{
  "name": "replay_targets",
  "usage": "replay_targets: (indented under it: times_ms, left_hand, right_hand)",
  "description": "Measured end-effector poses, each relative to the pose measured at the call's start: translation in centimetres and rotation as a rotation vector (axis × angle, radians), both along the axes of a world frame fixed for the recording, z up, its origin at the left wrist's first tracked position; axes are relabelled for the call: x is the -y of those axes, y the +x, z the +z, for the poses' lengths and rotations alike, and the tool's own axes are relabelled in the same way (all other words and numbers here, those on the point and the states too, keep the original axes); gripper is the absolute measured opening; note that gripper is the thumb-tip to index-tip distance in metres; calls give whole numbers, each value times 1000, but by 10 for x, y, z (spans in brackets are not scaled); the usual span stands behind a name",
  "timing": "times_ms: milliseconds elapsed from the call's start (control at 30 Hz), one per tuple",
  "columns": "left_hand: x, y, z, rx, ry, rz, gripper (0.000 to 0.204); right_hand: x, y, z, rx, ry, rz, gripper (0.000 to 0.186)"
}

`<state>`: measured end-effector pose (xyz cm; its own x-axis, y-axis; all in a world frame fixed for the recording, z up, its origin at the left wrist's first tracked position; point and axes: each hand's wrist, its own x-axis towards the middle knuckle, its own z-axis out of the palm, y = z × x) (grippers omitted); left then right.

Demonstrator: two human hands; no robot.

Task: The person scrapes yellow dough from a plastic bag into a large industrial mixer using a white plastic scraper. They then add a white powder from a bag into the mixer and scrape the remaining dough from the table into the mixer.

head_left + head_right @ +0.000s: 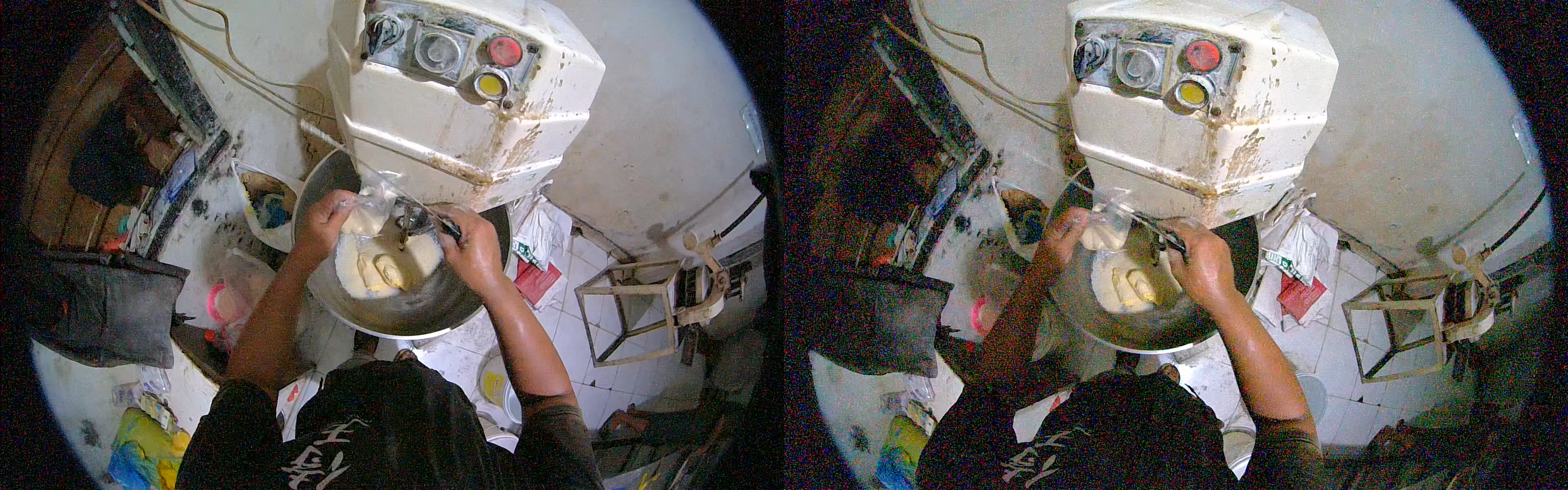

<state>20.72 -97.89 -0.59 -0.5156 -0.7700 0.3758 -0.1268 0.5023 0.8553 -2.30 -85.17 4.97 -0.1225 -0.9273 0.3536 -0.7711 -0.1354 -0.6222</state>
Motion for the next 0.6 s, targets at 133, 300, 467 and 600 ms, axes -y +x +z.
replay_targets:
  times_ms: [133,300,467,600]
  left_hand:
    - [-3,4,19,39,100,-2,19]
    - [-20,-1,19,116,277,-172,22]
    - [-35,-6,12,9,399,-326,23]
    - [-41,-6,4,173,275,-178,21]
  right_hand:
    - [-16,-11,0,-41,187,0,49]
    - [-19,10,-9,146,19,53,56]
    - [-19,13,-8,310,102,-36,30]
    - [-28,1,1,166,6,-2,22]
